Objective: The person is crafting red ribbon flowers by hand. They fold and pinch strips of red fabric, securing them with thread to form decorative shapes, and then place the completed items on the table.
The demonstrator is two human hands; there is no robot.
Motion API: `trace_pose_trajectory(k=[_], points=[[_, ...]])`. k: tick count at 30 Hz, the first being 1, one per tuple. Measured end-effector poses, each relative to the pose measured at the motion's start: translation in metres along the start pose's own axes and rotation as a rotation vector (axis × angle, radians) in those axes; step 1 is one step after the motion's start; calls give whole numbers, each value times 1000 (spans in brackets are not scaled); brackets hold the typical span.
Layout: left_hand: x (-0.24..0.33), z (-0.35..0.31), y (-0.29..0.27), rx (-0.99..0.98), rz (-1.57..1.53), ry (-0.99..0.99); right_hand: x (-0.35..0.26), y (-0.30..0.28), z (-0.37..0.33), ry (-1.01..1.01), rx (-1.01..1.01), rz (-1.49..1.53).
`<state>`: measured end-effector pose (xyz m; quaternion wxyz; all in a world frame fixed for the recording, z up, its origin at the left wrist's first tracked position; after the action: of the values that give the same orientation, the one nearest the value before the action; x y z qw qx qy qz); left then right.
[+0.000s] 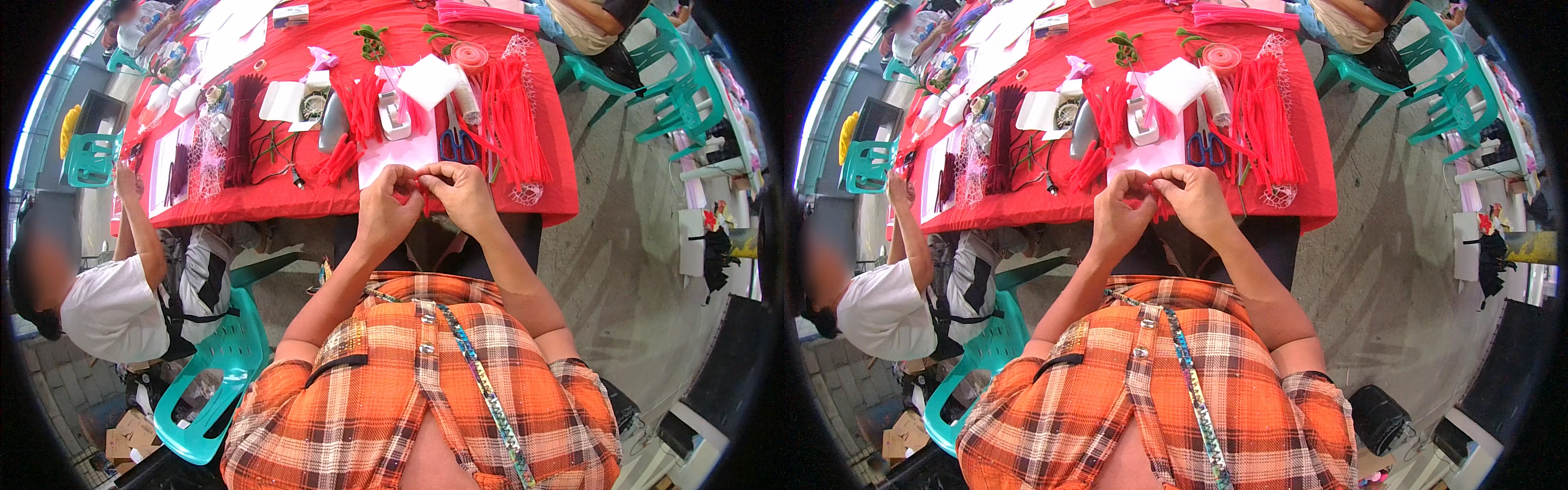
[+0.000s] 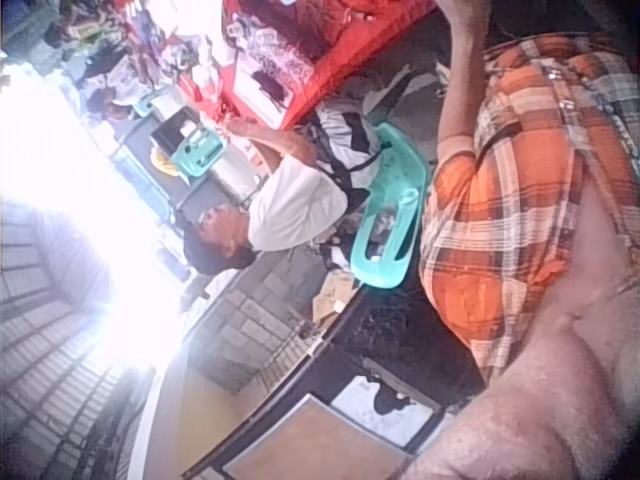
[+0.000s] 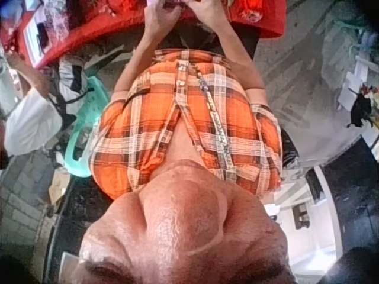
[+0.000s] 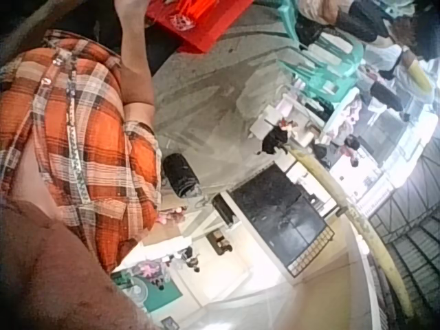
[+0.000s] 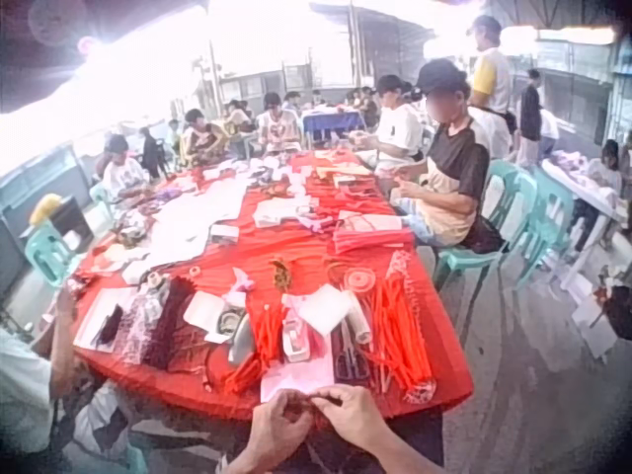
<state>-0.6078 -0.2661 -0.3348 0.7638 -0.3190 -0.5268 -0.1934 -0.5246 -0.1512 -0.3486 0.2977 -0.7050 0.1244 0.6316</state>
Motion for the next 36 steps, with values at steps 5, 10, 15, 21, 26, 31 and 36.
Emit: trace_pose_trajectory(k=[5, 10, 15, 21, 26, 31, 36], points=[[-2, 3, 0, 111, 55, 146, -1, -1, 1, 9, 7, -8], [-9, 0, 0, -53, -78, -99, 6, 1, 1, 40, -6, 12], [-13, 2, -1, -100, -171, -203, 1, -4, 2, 9, -49, -68], [-20, 4, -2, -188, -418, -354, -17, -9, 0, -110, -62, -271], [-26, 1, -1, -112, -604, -446, -20, -10, -2, -90, -58, -308], [-30, -3, -3, -18, -703, -495, -20, -8, 0, -56, -88, -288], [-41, 9, -21, 124, -481, -290, 4, -1, 7, 4, -51, -28]])
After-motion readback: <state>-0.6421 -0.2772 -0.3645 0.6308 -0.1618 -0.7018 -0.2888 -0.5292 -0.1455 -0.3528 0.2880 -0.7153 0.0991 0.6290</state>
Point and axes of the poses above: each hand's wrist, its own z-axis towards the middle knuckle, its own y-axis out of the palm, x = y × z, the point moved 2 cm from there along z, towards the middle knuckle, and after that the axes turned 11 degrees about -z, right-handed, at the moved point
